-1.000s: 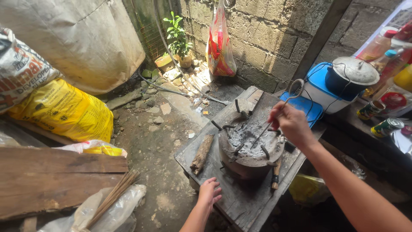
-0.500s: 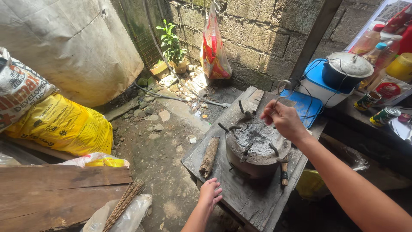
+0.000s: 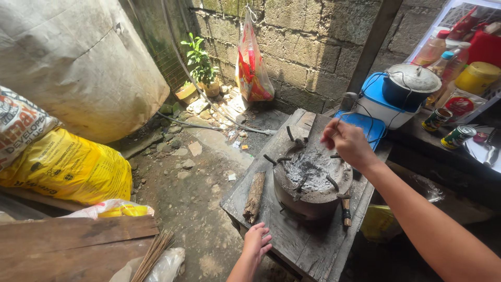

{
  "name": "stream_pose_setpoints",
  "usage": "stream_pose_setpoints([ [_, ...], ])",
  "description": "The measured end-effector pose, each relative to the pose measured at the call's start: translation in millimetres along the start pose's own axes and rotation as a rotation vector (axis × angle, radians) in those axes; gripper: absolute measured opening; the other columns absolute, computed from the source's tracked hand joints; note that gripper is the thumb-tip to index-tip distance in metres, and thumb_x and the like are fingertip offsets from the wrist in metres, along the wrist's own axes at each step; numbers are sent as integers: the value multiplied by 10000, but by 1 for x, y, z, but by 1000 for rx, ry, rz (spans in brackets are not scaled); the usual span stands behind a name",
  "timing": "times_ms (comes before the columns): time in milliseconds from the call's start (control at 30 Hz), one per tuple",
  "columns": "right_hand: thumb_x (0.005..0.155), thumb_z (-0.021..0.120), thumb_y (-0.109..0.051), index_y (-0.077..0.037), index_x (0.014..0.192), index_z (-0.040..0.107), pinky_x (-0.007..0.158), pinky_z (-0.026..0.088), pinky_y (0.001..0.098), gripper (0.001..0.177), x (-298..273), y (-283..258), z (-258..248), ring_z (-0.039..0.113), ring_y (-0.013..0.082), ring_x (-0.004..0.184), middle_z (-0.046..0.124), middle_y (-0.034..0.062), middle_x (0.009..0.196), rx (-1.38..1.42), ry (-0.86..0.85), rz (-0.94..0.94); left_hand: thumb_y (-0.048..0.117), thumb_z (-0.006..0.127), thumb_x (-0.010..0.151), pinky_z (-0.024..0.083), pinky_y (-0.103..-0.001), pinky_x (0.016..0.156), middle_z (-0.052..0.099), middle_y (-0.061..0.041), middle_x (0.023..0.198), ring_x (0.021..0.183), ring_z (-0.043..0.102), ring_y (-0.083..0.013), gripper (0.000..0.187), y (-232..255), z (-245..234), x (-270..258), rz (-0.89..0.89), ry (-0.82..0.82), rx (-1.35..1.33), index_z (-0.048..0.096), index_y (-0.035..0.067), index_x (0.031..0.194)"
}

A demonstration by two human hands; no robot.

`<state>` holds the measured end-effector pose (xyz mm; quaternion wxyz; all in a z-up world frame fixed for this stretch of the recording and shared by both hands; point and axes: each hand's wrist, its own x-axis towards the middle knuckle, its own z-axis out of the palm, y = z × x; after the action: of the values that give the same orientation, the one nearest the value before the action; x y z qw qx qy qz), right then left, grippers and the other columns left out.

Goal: The person cleans out a small concrete charcoal stove by using a brush and a metal scraper to move ash into a tray, then empties the ash.

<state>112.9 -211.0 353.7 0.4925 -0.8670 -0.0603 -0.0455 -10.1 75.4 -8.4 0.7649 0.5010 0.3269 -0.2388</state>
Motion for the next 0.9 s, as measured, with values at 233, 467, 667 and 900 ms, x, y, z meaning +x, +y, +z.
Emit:
stream_pose_setpoints([
  [233, 1035, 561, -141, -25, 925, 650, 643, 551, 291, 183, -1, -2, 2, 657, 117, 670, 740, 67, 801, -35, 2, -28, 167, 536, 924, 530, -467, 927, 617, -99, 1430, 1183, 633, -288, 539, -2, -4, 5, -5, 2, 15, 518, 153, 1463],
  [467, 1059, 552, -141, -7, 906, 640, 643, 546, 300, 221, 4, -2, -4, 643, 129, 660, 728, 63, 776, -22, -40, -26, 172, 528, 930, 532, -459, 924, 613, -95, 1424, 1183, 632, -285, 535, 0, -6, 0, -15, 10, 7, 515, 160, 1464],
  [667, 1041, 567, -139, -24, 913, 659, 675, 556, 287, 195, 7, 2, -9, 668, 104, 695, 738, 52, 790, -19, -30, -76, 160, 538, 921, 528, -465, 934, 610, -97, 1431, 1190, 630, -286, 549, -2, -4, -1, -22, 10, 2, 513, 157, 1469],
  [900, 1019, 566, -158, -38, 924, 640, 700, 584, 257, 171, 6, 10, -11, 708, 67, 736, 763, 2, 855, 60, -36, -117, 157, 553, 917, 520, -477, 947, 607, -105, 1424, 1211, 625, -303, 557, -8, -4, 4, -18, 6, -9, 510, 151, 1472],
])
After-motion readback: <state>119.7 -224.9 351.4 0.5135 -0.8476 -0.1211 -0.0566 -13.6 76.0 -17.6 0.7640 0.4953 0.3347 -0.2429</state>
